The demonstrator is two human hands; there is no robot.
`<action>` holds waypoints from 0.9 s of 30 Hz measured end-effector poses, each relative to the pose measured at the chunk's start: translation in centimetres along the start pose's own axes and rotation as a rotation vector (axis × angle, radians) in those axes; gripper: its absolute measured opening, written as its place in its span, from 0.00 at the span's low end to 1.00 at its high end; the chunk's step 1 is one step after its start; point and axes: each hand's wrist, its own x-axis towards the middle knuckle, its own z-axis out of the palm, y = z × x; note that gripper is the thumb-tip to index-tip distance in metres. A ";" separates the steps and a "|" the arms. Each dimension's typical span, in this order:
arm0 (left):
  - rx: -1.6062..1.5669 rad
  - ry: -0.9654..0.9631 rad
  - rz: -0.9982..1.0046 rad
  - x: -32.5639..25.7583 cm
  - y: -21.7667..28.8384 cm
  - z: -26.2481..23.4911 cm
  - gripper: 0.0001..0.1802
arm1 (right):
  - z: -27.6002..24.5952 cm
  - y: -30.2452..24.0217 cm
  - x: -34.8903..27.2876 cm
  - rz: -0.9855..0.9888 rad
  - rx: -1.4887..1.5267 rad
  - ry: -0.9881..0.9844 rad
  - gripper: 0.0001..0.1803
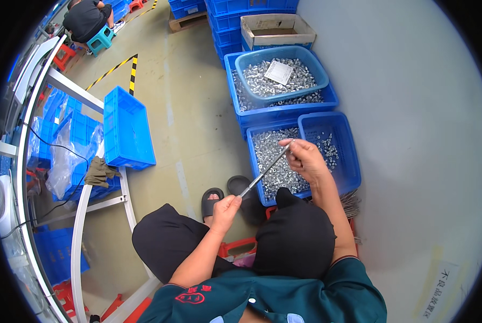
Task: Threading small cylindrical metal parts onto a long metal rod.
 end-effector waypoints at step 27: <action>0.161 0.018 0.030 -0.1 1.0 -0.2 0.20 | -3.2 0.9 1.1 0.141 0.643 -0.137 0.08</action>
